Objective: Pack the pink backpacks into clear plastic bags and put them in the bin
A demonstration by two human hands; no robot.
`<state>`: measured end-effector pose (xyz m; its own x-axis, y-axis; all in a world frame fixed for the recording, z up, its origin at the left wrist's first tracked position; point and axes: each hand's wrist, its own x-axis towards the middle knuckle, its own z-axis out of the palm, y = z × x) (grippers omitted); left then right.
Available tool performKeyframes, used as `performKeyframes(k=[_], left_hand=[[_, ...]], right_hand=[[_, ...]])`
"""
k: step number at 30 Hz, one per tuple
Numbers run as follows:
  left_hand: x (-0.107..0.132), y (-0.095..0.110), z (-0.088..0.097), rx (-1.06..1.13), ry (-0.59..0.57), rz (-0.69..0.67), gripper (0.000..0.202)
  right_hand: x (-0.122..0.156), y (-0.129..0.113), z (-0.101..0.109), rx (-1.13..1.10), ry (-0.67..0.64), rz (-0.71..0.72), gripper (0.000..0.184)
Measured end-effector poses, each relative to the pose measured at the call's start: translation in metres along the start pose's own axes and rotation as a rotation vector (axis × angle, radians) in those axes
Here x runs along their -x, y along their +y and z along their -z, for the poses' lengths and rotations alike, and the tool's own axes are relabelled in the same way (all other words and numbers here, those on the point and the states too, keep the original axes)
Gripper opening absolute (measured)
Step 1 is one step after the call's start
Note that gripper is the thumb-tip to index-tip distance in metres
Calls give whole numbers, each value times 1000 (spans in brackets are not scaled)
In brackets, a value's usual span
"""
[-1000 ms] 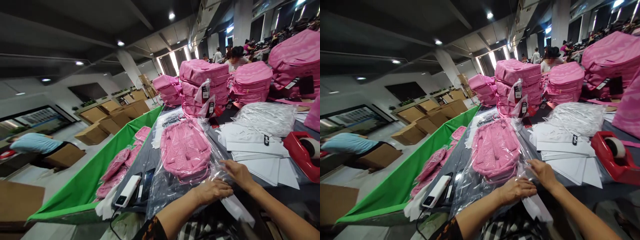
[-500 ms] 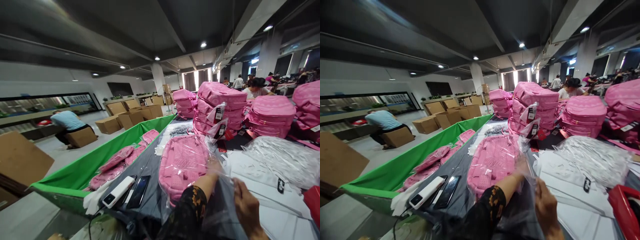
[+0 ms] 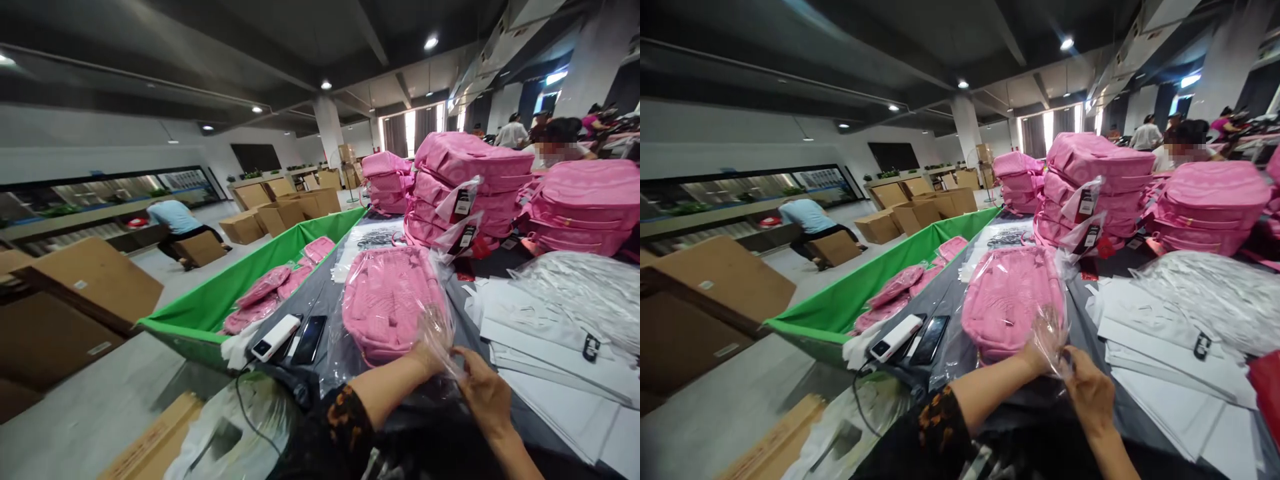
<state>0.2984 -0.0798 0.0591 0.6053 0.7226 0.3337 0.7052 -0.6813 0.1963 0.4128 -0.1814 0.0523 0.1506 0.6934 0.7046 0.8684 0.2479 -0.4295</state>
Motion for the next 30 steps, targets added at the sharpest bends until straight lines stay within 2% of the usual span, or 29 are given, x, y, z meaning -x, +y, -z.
performKeyframes(k=[2, 5, 6, 7, 8, 9, 10, 11, 13, 15, 17, 21, 23, 26, 28, 30], left_hand=[[59, 1, 17, -54, -8, -191, 33], [159, -3, 38, -63, 77, -382, 32], [190, -6, 42, -78, 186, -544, 27], [216, -11, 44, -96, 333, -569, 21], [237, -17, 45, -136, 518, -512, 16], [253, -25, 46, -192, 666, -389, 13], [263, -35, 47, -253, 758, -187, 14], [270, -45, 49, -310, 790, 39, 18], [278, -67, 53, -350, 741, 432, 20], [287, -86, 56, -227, 726, 667, 26], [303, -96, 54, -10, 748, 755, 35], [338, -95, 43, 294, 719, 845, 42], [344, -93, 42, 352, 764, 992, 46], [336, -92, 48, 425, 873, 1192, 50], [334, -93, 50, 533, 800, 1228, 59], [342, -92, 48, 657, 591, 1216, 70]], right_hand=[[14, 8, 10, -34, 17, -35, 48], [51, 40, 29, -48, 49, -118, 47], [64, 51, 34, -31, 61, -156, 46], [75, 60, 38, -3, 91, -197, 44], [84, 67, 41, 21, 112, -241, 42], [90, 71, 44, 30, 119, -283, 40], [93, 72, 46, 21, 105, -329, 40], [93, 71, 48, -3, 72, -384, 41], [88, 64, 52, -73, -15, -533, 45], [83, 57, 57, -119, -46, -687, 50], [82, 52, 63, -119, -65, -699, 54], [91, 40, 79, -82, -198, -460, 58], [92, 33, 87, -55, -199, -491, 58], [89, 25, 96, -38, -178, -581, 63], [92, 27, 102, -45, -220, -582, 62], [102, 38, 111, -27, -281, -558, 61]])
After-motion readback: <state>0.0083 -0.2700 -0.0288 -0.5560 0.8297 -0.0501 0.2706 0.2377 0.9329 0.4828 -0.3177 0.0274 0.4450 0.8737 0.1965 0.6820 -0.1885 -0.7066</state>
